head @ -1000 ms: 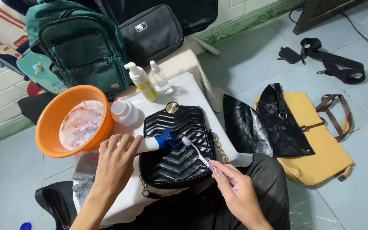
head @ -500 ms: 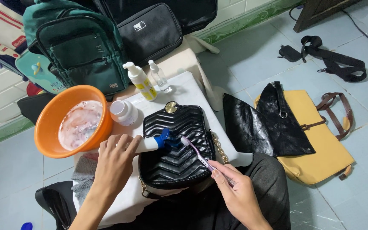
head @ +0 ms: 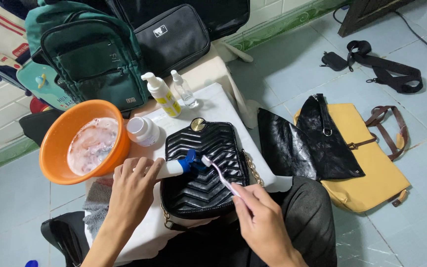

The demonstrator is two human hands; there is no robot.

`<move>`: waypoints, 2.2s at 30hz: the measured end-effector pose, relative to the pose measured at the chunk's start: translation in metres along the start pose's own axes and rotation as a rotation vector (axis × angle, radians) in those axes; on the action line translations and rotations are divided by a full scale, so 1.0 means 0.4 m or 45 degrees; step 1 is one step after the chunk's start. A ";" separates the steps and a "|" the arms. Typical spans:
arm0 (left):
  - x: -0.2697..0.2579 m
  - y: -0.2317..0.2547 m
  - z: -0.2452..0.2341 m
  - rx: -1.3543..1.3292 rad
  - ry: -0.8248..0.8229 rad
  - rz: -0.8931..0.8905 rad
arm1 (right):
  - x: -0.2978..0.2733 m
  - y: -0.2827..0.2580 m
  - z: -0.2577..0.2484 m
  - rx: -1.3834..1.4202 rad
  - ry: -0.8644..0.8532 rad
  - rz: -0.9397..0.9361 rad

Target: Cleaning a black quilted leather handbag using specialized cleaning solutions, a toothbrush for scrubbing, and a microfiber cloth for wiping.

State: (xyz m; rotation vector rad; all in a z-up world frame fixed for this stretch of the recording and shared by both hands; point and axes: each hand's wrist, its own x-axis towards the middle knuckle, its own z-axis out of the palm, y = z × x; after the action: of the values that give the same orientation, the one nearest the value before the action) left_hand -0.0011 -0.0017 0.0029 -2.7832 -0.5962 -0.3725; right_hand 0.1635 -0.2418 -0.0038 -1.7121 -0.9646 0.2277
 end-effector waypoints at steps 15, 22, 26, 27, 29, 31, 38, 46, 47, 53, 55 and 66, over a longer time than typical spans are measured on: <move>-0.015 0.001 -0.008 -0.008 0.003 -0.050 | 0.010 -0.023 0.082 -0.178 -0.236 -0.037; -0.030 -0.003 -0.056 -0.608 -0.036 -0.370 | 0.005 -0.010 0.072 -0.345 -0.336 0.020; -0.033 0.001 -0.123 -0.753 0.024 -0.397 | -0.005 -0.005 0.054 -0.404 -0.300 0.004; -0.033 0.002 -0.142 -0.815 0.034 -0.438 | -0.006 -0.007 0.045 -0.428 -0.309 0.043; -0.033 0.004 -0.175 -0.880 0.051 -0.488 | -0.006 -0.006 0.026 -0.457 -0.324 0.075; -0.031 0.005 -0.203 -0.911 0.151 -0.450 | -0.003 -0.004 0.006 -0.512 -0.365 0.164; -0.026 -0.004 -0.228 -0.736 0.305 -0.314 | -0.019 -0.005 -0.051 -0.751 -0.269 0.285; -0.025 -0.004 -0.208 -0.847 0.176 -0.372 | -0.026 0.017 -0.069 -0.667 -0.293 0.210; -0.021 -0.004 -0.211 -0.844 0.181 -0.377 | -0.028 0.020 -0.070 -0.666 -0.296 0.202; 0.040 0.003 -0.209 -0.839 0.414 -0.113 | -0.048 0.067 -0.069 -0.612 -0.206 0.268; 0.069 0.006 -0.215 -0.955 0.415 -0.105 | -0.052 0.085 -0.065 -0.646 -0.193 0.285; 0.447 0.148 -0.022 -0.849 0.517 -0.016 | -0.070 0.148 -0.041 -0.360 -0.083 0.142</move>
State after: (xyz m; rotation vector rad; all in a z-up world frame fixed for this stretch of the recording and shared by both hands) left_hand 0.1806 0.0080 0.0528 -3.1467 -0.4432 -1.3094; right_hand 0.1836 -0.2768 -0.0580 -2.0311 -0.9856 0.2291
